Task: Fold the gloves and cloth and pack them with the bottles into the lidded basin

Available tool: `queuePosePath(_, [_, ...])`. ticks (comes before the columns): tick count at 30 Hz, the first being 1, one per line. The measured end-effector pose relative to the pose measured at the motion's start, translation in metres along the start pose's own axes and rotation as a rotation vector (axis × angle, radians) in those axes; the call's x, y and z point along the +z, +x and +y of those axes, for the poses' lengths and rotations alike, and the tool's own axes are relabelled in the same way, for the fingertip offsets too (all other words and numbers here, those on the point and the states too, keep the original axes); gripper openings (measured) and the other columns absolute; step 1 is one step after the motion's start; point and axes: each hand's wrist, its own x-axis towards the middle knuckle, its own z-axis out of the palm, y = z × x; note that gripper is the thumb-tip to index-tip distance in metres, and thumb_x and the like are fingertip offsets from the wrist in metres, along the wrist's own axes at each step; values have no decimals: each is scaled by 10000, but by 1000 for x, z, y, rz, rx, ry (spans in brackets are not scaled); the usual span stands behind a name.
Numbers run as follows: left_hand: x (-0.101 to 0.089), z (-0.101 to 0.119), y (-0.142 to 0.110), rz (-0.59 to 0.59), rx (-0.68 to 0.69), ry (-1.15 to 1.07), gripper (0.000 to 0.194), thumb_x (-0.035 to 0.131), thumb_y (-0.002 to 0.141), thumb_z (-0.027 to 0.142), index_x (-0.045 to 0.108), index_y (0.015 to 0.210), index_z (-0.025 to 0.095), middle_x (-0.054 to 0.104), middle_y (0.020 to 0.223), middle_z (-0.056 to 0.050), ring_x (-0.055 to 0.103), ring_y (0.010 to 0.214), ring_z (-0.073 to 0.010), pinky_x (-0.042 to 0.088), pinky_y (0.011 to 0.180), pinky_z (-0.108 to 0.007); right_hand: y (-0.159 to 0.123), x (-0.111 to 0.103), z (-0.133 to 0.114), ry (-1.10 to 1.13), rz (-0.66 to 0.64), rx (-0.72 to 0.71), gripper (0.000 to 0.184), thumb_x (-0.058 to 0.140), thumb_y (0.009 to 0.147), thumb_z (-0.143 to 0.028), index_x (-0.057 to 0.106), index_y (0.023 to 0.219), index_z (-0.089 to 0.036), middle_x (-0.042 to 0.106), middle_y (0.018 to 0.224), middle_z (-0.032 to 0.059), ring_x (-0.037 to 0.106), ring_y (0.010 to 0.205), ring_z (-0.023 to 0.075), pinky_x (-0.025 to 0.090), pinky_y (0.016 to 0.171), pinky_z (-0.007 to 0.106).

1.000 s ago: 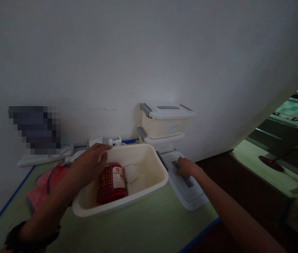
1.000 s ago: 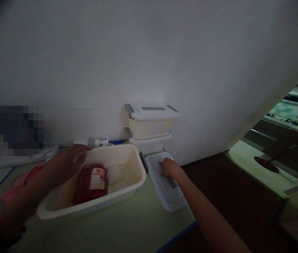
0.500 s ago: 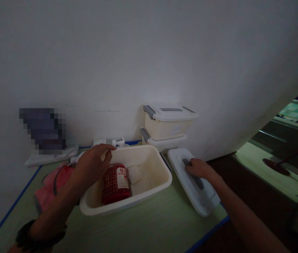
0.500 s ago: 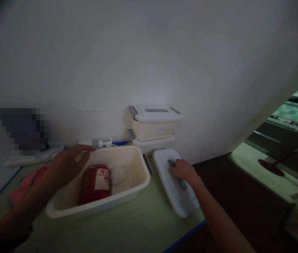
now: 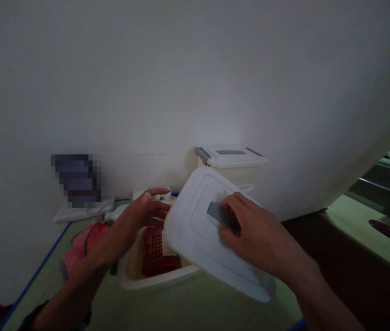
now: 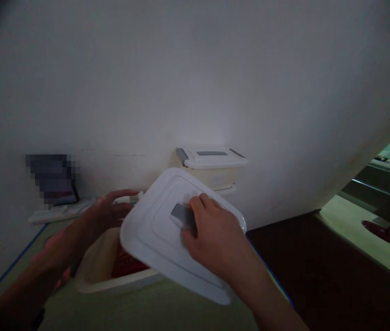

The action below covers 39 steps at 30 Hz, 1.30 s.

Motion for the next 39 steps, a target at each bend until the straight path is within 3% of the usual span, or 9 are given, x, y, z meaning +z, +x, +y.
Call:
queuePosePath(6, [-10, 20, -10, 103, -142, -209, 540, 655, 738, 357, 500, 1233, 208, 722, 938, -79, 692, 719, -221, 553, 572, -253, 32, 15, -37, 124, 64, -202, 253, 513, 699, -154, 520, 949, -193, 582, 924, 78, 548, 847, 238, 460, 728, 396])
queuePosePath(9, [-25, 19, -11, 161, -142, -321, 506, 658, 737, 253, 515, 1217, 179, 731, 790, -58, 675, 572, -167, 538, 506, -212, 33, 24, -29, 266, 189, -132, 530, 544, 761, -237, 367, 1260, -213, 585, 1038, 91, 559, 932, 247, 468, 816, 431])
queuePosePath(16, [-51, 21, -10, 448, -98, -320, 497, 625, 705, 224, 520, 1183, 137, 726, 774, -45, 644, 507, -141, 515, 454, -189, 46, 39, 3, 345, 449, -146, 423, 538, 831, -376, 456, 1232, -268, 390, 1347, 91, 356, 1263, 284, 278, 1059, 496])
queuePosePath(22, [-54, 15, -8, 471, -50, -212, 535, 633, 739, 313, 455, 1228, 188, 712, 893, -58, 664, 582, -165, 513, 450, -191, 75, 57, 4, 993, 460, -9, 531, 516, 850, -340, 313, 1339, -313, 361, 1428, 41, 357, 1298, 220, 330, 1050, 470])
queuePosePath(25, [-56, 10, -9, 457, -27, -66, 603, 647, 732, 384, 398, 1261, 237, 676, 1012, -67, 675, 720, -208, 535, 489, -210, 76, 54, 0, 1221, 401, 96, 478, 527, 846, -331, 394, 1303, -282, 454, 1375, 46, 450, 1235, 230, 430, 978, 427])
queuePosePath(29, [-61, 3, -9, 532, 6, 330, 771, 659, 697, 467, 291, 1341, 254, 547, 1225, -112, 581, 1034, -312, 563, 737, -351, 70, 44, -7, 1445, 190, 124, 382, 560, 829, -329, 510, 1197, -241, 652, 1126, 64, 657, 908, 233, 561, 692, 347])
queuePosePath(33, [-58, -3, -6, 704, 206, 800, 966, 641, 709, 491, 40, 1425, 249, 272, 1420, -156, 339, 1265, -381, 381, 991, -534, 66, 42, -11, 1499, 144, 65, 354, 575, 830, -322, 527, 1173, -249, 683, 1050, 42, 662, 866, 212, 554, 686, 328])
queuePosePath(35, [-53, -3, -5, 708, 289, 975, 848, 606, 762, 457, 108, 1422, 267, 196, 1437, -148, 268, 1297, -394, 326, 1019, -568, 65, 42, -13, 1474, 171, 28, 367, 569, 839, -324, 512, 1195, -253, 677, 1058, 37, 645, 917, 208, 542, 744, 335])
queuePosePath(39, [-39, 3, -5, 733, 501, 1228, 385, 584, 823, 325, 521, 1201, 300, 134, 1455, -66, 156, 1332, -379, 260, 1058, -551, 61, 41, -18, 1425, 198, -26, 347, 558, 850, -331, 512, 1184, -250, 674, 1038, 36, 643, 880, 190, 532, 729, 305])
